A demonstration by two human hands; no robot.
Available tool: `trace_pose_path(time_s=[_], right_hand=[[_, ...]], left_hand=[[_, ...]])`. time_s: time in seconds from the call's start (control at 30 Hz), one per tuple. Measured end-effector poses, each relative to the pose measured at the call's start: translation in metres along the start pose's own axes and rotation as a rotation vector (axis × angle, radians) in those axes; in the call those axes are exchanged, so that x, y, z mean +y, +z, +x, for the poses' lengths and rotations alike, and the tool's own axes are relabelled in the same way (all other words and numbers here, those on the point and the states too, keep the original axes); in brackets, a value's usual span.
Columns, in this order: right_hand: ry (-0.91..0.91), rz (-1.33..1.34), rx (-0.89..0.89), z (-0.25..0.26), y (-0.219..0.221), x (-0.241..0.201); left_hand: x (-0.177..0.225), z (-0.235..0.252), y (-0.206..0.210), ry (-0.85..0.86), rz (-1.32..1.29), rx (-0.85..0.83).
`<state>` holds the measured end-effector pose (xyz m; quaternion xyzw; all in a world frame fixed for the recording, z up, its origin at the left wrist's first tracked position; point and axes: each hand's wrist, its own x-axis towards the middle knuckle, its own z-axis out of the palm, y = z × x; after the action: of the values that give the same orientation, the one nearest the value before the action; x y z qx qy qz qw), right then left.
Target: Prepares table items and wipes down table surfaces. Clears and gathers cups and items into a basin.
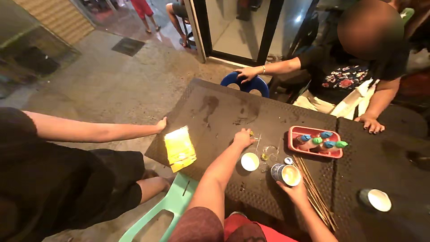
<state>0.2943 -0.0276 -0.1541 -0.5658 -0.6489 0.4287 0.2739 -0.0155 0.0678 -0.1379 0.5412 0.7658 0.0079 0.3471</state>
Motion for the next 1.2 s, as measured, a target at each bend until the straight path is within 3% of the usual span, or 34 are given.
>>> trace_pose_path(time_s=[0.2,0.4,0.6,0.83,1.03,1.2], right_hand=[[0.063,-0.066,-0.022,0.001,-0.004,-0.009],[0.087,-0.072,-0.038,0.003,-0.006,-0.005],[0.066,-0.044,-0.036,0.003,-0.006,-0.002],[0.042,-0.007,-0.038,0.005,-0.004,0.004],[0.029,0.054,-0.05,0.007,-0.003,0.006],[0.043,0.066,-0.063,0.007,0.001,0.008]], left_hand=[[-0.013,0.025,0.019,0.162,0.101,-0.008],[0.005,0.024,0.007,0.137,0.152,-0.075],[0.058,0.009,0.016,0.489,0.275,-0.231],[0.094,-0.005,0.064,0.418,0.627,-0.411],[0.097,-0.002,0.047,0.383,0.61,-0.43],[0.1,0.001,0.046,0.56,0.579,-0.383]])
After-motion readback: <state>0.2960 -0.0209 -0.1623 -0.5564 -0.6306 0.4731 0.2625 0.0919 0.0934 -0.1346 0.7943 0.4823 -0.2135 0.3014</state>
